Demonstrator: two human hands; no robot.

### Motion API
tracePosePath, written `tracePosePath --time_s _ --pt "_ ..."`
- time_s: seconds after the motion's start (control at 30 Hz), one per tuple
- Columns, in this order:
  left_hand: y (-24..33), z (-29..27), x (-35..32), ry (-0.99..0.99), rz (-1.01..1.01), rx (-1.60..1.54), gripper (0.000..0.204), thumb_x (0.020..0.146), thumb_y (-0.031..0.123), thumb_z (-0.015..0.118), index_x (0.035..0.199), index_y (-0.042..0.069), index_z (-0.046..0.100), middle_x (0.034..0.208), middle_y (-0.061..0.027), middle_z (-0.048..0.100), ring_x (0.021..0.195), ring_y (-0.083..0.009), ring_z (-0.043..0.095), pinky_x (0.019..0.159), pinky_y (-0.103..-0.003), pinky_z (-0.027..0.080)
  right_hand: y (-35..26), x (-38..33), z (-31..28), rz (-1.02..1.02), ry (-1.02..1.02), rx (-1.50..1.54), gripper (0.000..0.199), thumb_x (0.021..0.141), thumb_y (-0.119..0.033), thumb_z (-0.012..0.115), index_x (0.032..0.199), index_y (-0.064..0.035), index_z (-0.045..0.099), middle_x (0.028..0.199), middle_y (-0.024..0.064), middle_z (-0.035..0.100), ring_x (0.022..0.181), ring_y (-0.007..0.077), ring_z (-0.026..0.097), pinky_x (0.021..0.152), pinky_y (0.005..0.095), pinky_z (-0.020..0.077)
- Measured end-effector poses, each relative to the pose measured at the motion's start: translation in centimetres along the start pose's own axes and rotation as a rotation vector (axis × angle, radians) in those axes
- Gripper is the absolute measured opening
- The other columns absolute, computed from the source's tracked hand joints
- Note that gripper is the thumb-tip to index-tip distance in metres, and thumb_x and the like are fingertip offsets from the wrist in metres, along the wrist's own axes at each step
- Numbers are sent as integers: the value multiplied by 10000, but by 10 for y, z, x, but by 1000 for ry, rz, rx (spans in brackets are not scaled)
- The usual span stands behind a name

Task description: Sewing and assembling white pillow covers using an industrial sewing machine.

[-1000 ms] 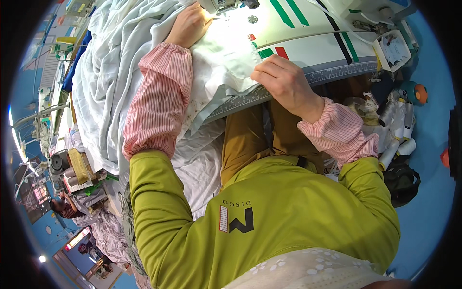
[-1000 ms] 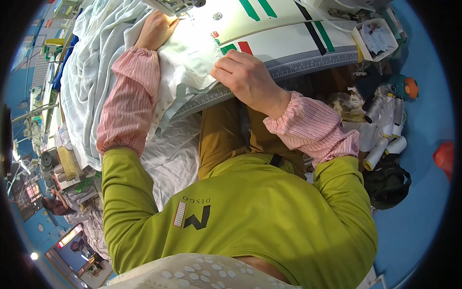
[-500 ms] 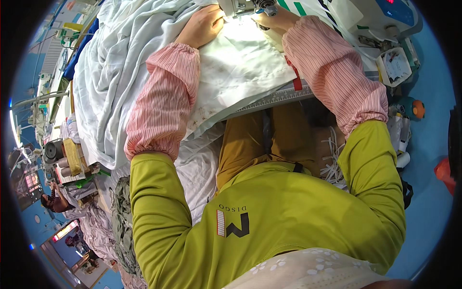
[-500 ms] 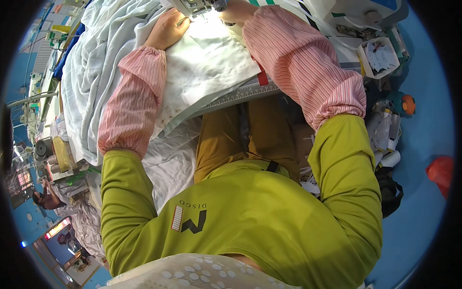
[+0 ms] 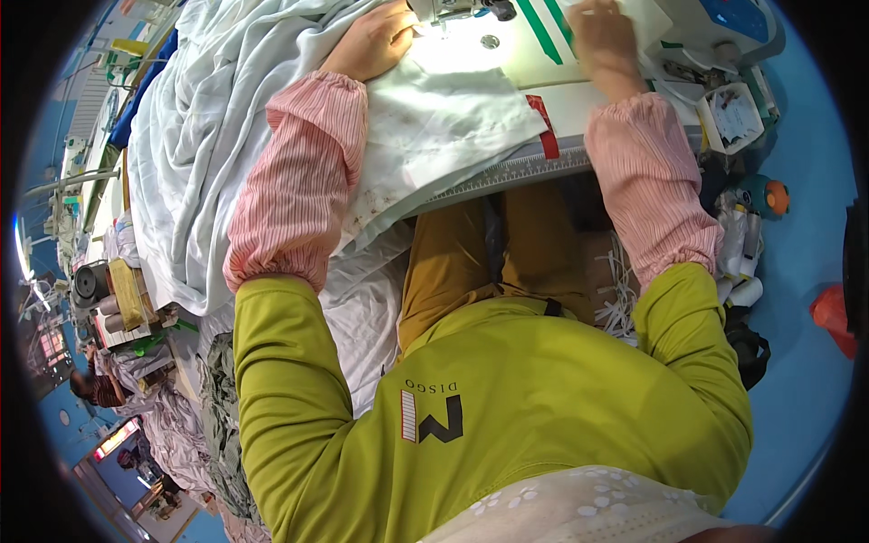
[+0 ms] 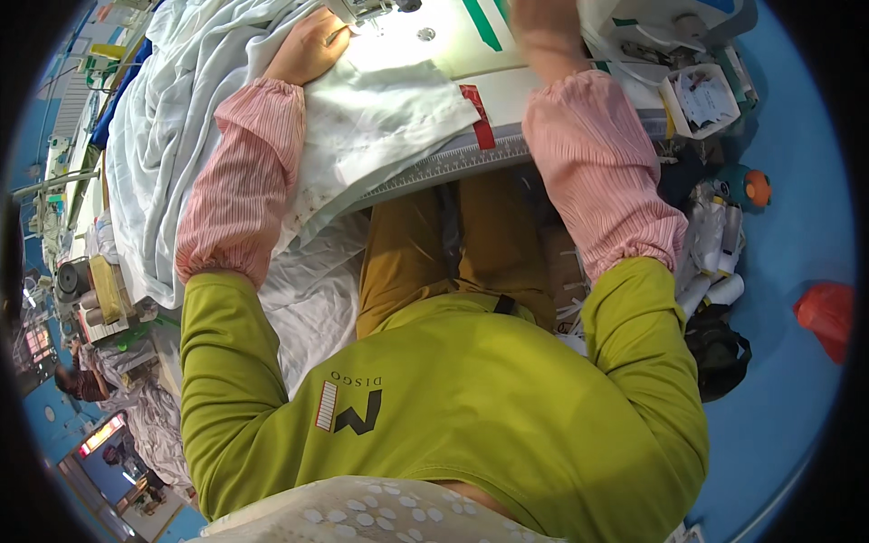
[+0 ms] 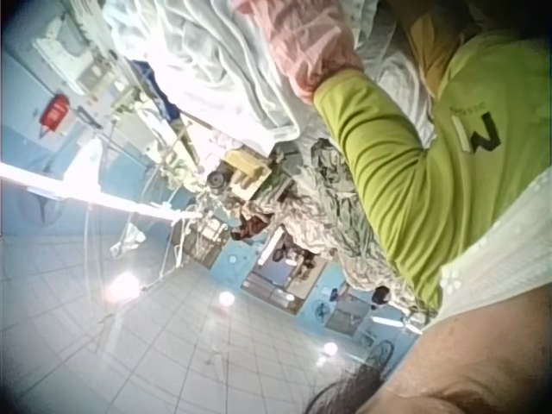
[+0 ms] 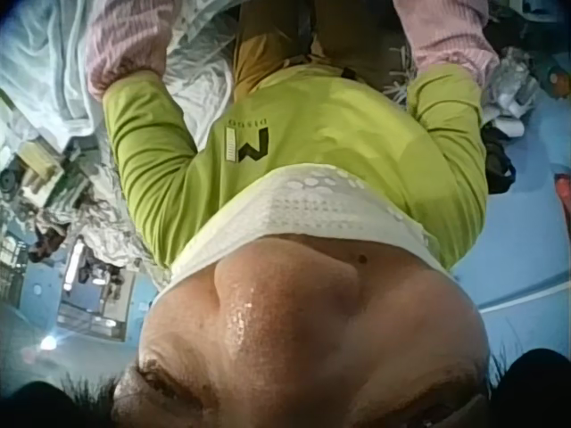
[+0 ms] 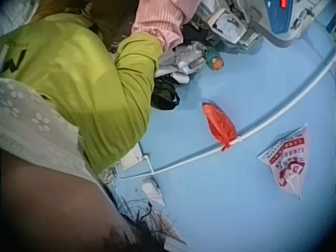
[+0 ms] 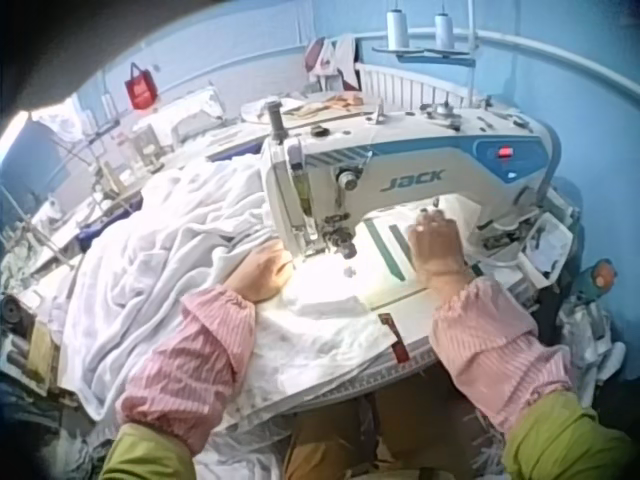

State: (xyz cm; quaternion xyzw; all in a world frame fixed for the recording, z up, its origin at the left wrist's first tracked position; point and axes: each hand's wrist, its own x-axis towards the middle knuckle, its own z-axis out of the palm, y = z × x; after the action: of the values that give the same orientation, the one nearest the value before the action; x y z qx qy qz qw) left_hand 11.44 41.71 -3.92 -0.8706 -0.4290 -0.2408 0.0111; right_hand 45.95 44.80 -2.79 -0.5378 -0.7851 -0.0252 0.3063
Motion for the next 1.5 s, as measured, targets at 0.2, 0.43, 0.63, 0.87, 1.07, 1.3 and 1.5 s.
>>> tracePosePath --time_s 0.2,0.43,0.63,0.87,1.07,1.3,1.5 --pt "17 -2 -20 339 464 -494 196 839 113 603 1007 15 624 969 -151 585 875 -329 563 782 -416 459 -53 -98 -41 -555 -177 519 260 781 69 581 1000 -50 655 1085 83 633 1027 270 606 849 380 500" --pt "172 -66 -120 134 -282 -35 533 869 180 688 1358 84 498 1283 -173 572 1130 -355 580 928 -378 490 -68 -126 -67 -593 -214 523 226 793 45 589 984 -60 648 1010 36 637 996 247 601 872 364 509" --pt "241 19 -258 520 -510 421 871 705 178 798 1462 156 367 1532 -147 313 1450 -411 182 1144 -626 94 -100 -136 -94 -720 -174 413 252 781 -13 628 1027 -41 674 933 123 630 933 311 590 833 395 490" --pt "208 -28 -323 451 -648 679 569 750 -58 614 1281 137 558 1393 -126 507 1374 -337 382 1162 -553 179 -87 -155 -56 -711 -107 419 209 797 -82 727 997 -81 669 958 50 624 938 249 593 835 353 496" --pt "195 -114 -343 543 -520 514 402 741 -166 566 1066 27 702 1100 -119 697 1067 -273 660 904 -341 516 -97 -157 -60 -734 -55 414 216 801 -83 726 1009 -70 668 1004 60 638 957 251 608 881 354 494" --pt "175 -190 -363 412 -765 217 469 649 -167 385 977 -19 688 996 -120 706 960 -251 679 866 -297 494 -150 -170 -42 -687 -26 395 347 764 -160 767 1090 -122 655 1164 43 625 1080 252 579 925 368 459" --pt "163 -186 -359 399 -791 221 447 659 -131 375 971 -22 676 987 -124 701 955 -246 676 870 -288 485 -176 -180 -28 -825 90 379 301 739 -144 778 1024 -162 684 1209 12 603 1147 233 538 947 377 429"
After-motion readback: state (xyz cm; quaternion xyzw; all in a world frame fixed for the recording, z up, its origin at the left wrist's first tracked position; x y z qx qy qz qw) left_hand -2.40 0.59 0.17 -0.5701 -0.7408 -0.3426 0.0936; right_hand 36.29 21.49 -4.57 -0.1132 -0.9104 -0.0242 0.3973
